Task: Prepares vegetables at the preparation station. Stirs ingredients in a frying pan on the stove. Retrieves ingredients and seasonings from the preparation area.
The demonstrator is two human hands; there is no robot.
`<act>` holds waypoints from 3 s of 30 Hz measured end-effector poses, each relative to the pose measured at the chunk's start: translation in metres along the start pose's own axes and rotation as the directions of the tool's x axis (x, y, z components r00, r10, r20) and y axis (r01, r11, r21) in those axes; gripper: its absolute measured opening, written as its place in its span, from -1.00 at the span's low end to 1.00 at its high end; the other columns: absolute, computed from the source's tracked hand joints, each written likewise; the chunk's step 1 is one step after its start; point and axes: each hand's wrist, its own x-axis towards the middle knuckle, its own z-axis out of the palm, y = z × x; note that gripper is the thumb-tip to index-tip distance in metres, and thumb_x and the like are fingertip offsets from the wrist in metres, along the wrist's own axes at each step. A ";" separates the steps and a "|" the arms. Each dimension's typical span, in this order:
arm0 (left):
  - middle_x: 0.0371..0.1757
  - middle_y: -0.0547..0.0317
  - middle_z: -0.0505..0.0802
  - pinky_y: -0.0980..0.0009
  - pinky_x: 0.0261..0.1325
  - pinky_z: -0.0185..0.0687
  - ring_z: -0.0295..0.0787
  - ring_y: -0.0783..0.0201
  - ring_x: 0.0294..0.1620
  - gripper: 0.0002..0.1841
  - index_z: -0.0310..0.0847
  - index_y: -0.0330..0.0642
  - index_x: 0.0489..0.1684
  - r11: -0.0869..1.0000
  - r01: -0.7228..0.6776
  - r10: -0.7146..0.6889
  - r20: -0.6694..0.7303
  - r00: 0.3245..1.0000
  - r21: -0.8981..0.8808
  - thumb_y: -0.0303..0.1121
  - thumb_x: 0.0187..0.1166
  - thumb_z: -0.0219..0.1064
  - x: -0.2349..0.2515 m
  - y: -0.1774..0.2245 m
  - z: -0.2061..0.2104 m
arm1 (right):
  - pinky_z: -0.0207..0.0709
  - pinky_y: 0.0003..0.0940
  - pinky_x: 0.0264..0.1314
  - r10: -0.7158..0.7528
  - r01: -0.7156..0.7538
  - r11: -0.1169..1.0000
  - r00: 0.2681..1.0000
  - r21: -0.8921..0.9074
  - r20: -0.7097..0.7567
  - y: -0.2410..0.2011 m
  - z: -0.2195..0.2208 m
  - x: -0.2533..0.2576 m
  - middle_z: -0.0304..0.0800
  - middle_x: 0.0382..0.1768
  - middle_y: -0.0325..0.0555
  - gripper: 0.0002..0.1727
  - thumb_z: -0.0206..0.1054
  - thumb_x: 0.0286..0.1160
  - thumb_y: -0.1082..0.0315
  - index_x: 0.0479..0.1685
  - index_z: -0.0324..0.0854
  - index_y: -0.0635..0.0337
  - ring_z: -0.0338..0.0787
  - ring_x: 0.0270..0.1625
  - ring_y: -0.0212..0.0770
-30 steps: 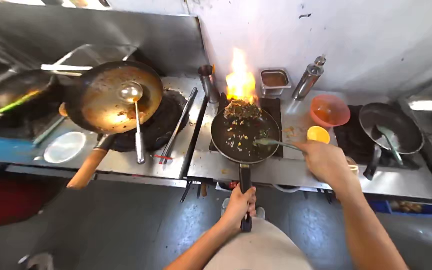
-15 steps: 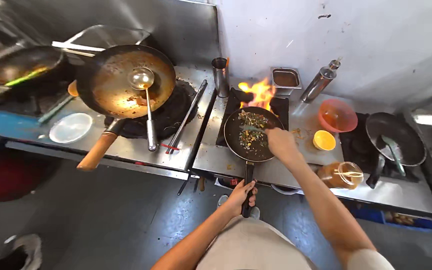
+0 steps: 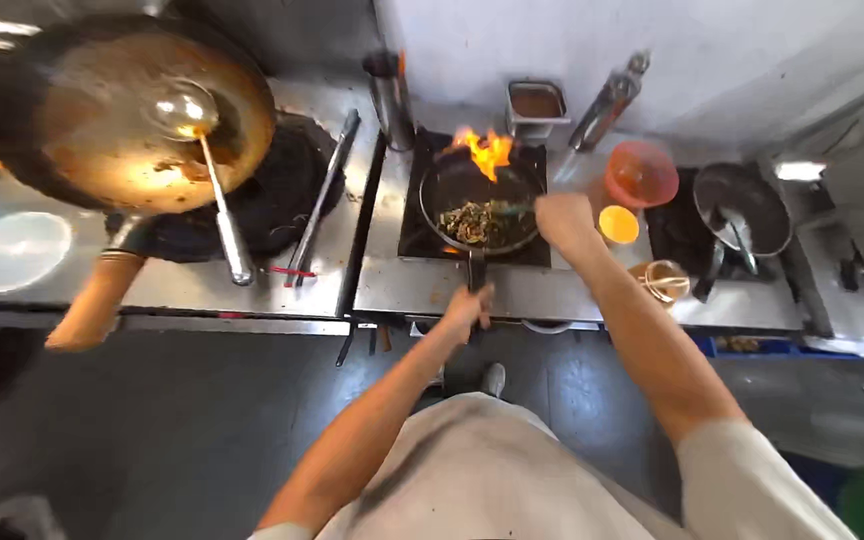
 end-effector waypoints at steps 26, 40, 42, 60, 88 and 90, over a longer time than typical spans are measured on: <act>-0.64 0.25 0.51 0.48 -0.70 0.52 0.42 0.40 -0.80 -0.85 0.38 -0.33 0.04 0.999 -0.041 0.041 0.041 0.998 -0.014 -0.43 0.77 0.20 -0.074 -0.022 0.005 | 0.65 0.38 -0.06 0.093 -0.095 0.988 0.995 0.124 0.022 -0.011 -0.003 -0.040 0.83 0.11 0.26 -0.67 0.24 0.61 0.45 0.26 0.76 0.11 0.82 0.11 0.38; -0.63 0.29 0.46 0.53 -0.71 0.51 0.37 0.44 -0.80 -0.92 0.33 -0.24 0.01 0.998 0.020 -0.015 0.084 0.996 -0.063 -0.46 0.80 0.14 -0.132 0.008 -0.030 | 0.69 0.18 -0.13 0.048 -0.059 0.995 0.990 0.077 0.136 -0.038 -0.018 -0.129 0.84 0.05 0.10 -0.51 0.26 0.59 0.46 0.48 0.68 -0.11 0.85 -0.01 0.21; -0.64 0.29 0.46 0.53 -0.73 0.51 0.38 0.44 -0.82 -0.92 0.32 -0.24 0.01 0.997 0.042 -0.038 0.060 0.997 -0.072 -0.46 0.80 0.15 -0.127 0.004 -0.033 | 0.68 0.19 -0.15 0.075 -0.089 0.993 0.983 0.081 0.168 -0.045 -0.018 -0.113 0.86 0.00 0.10 -0.64 0.25 0.61 0.44 0.29 0.77 -0.04 0.86 -0.01 0.21; -0.59 0.18 0.52 0.44 -0.61 0.58 0.46 0.36 -0.76 -0.75 0.37 -0.36 0.21 1.000 -0.018 0.015 0.122 0.992 0.018 -0.37 0.79 0.21 0.007 -0.007 -0.013 | 0.68 0.31 0.04 0.134 -0.128 0.961 0.991 0.245 -0.007 -0.057 0.056 0.033 0.69 0.37 0.25 -0.42 0.17 0.66 0.51 0.68 0.50 -0.07 0.79 0.21 0.38; 0.24 -0.24 0.75 0.09 0.19 0.84 0.87 -0.03 0.10 -0.55 0.17 -0.35 0.66 0.977 -0.210 0.207 0.103 0.973 0.023 -0.38 0.85 -0.05 -0.020 -0.038 -0.036 | 0.82 -0.14 0.04 0.366 0.180 0.382 0.871 0.907 -0.327 0.055 0.198 -0.102 0.69 0.36 0.11 -0.50 0.31 0.70 0.26 0.59 0.51 0.17 0.86 0.05 -0.09; 0.15 -0.22 0.81 0.15 0.15 0.85 0.89 0.01 0.03 -0.61 0.26 -0.39 0.58 0.971 -0.240 0.240 0.020 0.971 0.008 -0.49 0.84 -0.03 -0.023 -0.036 -0.027 | 0.83 -0.15 0.06 0.455 0.170 0.332 0.832 0.928 -0.316 0.076 0.230 -0.122 0.79 0.20 0.03 -0.58 0.23 0.74 0.28 0.48 0.59 0.20 0.87 0.02 -0.15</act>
